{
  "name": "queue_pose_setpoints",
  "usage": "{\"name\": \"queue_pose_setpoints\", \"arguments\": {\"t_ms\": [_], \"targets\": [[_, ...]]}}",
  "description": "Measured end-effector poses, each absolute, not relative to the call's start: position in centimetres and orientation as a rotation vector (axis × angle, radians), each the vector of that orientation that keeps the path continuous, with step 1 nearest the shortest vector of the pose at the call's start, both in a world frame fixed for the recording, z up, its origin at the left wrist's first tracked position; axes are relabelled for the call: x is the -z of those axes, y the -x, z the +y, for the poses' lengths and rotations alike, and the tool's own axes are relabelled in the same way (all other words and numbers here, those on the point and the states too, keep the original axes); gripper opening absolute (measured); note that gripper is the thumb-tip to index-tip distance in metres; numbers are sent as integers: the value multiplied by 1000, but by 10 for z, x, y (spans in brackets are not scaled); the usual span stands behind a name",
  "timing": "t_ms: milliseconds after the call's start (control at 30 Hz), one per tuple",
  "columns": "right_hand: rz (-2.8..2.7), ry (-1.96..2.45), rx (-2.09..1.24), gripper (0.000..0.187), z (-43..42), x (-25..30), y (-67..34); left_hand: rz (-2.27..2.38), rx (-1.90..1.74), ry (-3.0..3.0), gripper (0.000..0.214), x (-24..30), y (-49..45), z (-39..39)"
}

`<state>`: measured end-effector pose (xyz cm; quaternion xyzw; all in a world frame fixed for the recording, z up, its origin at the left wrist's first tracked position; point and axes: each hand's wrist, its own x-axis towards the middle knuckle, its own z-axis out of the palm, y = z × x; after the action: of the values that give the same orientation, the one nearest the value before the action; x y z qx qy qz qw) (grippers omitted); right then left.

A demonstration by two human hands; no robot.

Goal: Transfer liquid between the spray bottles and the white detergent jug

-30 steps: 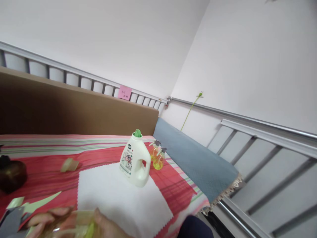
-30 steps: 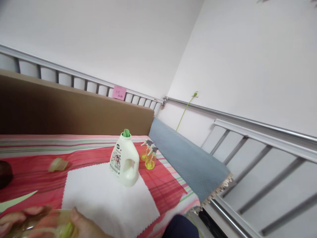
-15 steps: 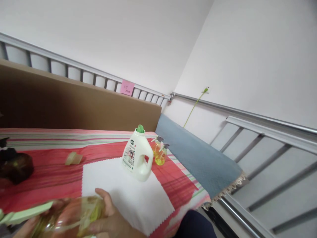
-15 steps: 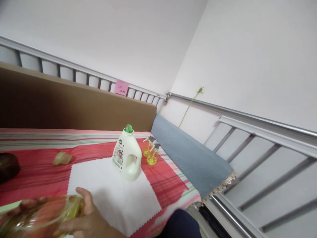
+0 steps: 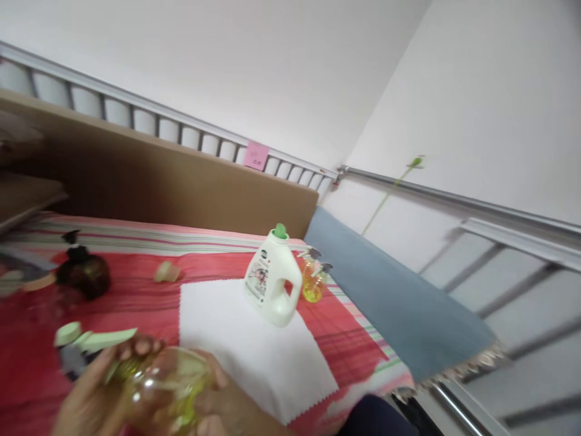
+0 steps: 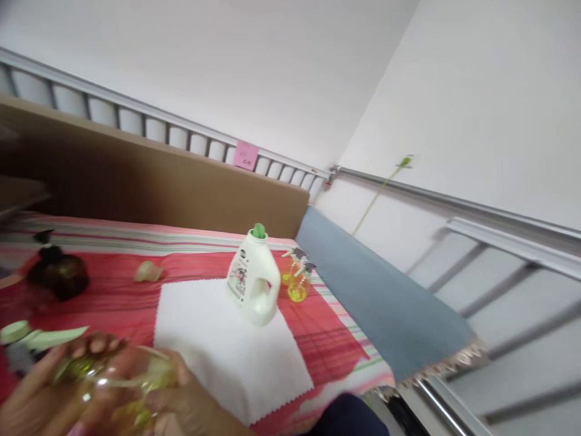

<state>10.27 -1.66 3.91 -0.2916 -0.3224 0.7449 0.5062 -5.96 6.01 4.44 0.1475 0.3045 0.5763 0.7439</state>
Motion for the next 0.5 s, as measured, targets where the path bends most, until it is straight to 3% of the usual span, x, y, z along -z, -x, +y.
{"name": "queue_pose_setpoints", "arguments": {"t_ms": [133,500], "targets": [[-779,706,-1812,66,-23,-40,-109,448,-1357,-294,25,-52,63,62],[-389,840,-1639,57,-36,-20,-189,434,-1501,-167,18,-67,80,71]]}}
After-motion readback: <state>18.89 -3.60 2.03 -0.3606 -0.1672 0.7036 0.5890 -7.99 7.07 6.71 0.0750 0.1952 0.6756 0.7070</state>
